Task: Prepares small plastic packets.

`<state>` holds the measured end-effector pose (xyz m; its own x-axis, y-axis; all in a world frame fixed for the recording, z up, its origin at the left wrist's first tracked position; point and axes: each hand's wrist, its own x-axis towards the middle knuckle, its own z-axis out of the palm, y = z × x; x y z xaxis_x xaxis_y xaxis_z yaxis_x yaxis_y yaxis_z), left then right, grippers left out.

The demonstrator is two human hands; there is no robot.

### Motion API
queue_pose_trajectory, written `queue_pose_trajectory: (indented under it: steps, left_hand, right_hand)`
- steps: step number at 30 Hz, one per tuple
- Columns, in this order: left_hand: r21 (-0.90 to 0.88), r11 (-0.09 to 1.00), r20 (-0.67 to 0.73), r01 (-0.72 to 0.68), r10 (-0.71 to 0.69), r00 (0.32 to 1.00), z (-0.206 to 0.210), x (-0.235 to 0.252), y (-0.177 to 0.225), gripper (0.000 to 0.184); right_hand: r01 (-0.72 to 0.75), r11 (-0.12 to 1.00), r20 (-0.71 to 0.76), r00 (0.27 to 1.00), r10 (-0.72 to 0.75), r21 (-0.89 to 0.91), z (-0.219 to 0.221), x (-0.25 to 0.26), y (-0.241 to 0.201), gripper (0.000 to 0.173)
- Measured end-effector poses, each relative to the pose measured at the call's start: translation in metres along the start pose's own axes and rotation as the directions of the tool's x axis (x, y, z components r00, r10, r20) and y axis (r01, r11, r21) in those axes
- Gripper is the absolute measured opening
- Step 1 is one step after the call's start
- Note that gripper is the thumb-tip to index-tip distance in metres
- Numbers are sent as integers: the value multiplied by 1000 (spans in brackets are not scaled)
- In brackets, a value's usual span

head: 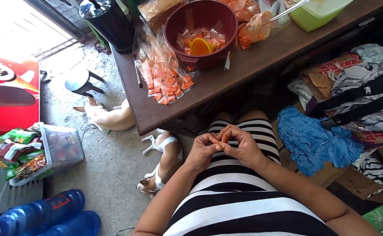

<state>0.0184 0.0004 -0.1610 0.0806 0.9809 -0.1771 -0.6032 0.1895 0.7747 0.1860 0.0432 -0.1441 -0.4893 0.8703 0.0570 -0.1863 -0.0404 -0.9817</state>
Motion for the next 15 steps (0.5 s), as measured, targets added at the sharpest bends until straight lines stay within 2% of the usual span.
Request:
queue_pose_trajectory:
  steps: [3,7,15]
  left_hand:
    - [30,999,4,-27,27,1000,2,1,2,9]
    - [29,1000,19,-4,4,1000,6,-1,3,13]
    - [-38,999,42,11,-10,999,6,-2,2,19]
  right_hand:
    - [104,993,-82,991,-109,-59,-2,-1,1,6]
    - [160,983,-156,972,-174,-94,-6,0,4,7]
    - [206,971,-142,964,-223,-123,-8,0,7,10]
